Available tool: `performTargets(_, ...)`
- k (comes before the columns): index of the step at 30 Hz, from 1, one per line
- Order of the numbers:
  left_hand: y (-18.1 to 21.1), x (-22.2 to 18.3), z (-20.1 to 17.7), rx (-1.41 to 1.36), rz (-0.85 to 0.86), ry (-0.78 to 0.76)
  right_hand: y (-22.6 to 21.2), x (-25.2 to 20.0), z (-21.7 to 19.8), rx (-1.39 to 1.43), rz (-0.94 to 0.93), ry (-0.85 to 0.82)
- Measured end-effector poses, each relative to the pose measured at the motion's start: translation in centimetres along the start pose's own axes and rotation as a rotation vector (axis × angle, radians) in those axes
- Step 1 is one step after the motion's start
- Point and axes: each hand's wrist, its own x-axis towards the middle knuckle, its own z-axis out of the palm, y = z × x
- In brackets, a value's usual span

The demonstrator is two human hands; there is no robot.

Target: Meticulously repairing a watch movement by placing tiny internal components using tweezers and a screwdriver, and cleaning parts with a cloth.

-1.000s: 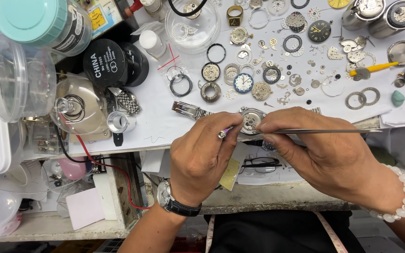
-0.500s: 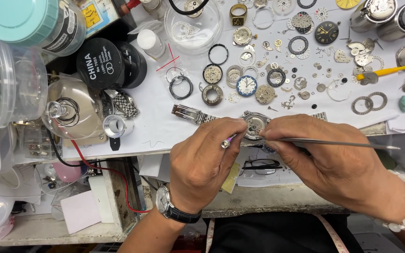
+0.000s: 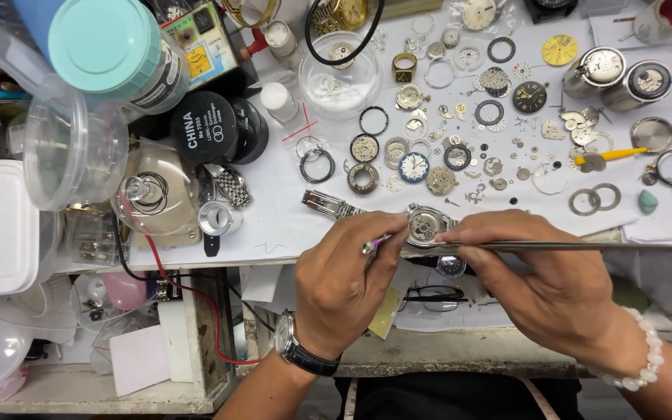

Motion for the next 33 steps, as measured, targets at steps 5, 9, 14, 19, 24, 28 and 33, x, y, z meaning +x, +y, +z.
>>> performTargets(5, 0.0, -2.5, 0.0, -0.051, 0.010, 0.100, -0.4, -2.6, -0.5, 0.182, 0.036, 0.163)
performTargets(9, 0.8, -5.6, 0.3, -0.054, -0.052, 0.155, 0.3, -6.3, -0.2, 0.206, 0.096, 0.366)
performTargets(14, 2.9, -7.9, 1.5, -0.220, -0.182, 0.011, -0.1, -9.4, 0.6, 0.237, 0.195, 0.288)
performTargets(19, 5.1, -8.4, 2.5, -0.326, -0.249, -0.130, 0.1, -11.5, 1.6, 0.363, 0.186, 0.152)
performTargets(24, 6.7, -8.4, 3.2, -0.571, -0.430, -0.136, 0.7, -12.3, 2.3, 0.275, 0.115, 0.000)
performTargets(28, 6.6, -10.1, 4.5, -0.641, -0.567, -0.054, 1.0, -13.7, 3.2, 0.163, 0.172, 0.109)
performTargets(33, 6.8, -10.7, 5.3, -0.659, -0.627, -0.019, 1.4, -13.7, 3.1, 0.139, 0.087, 0.153)
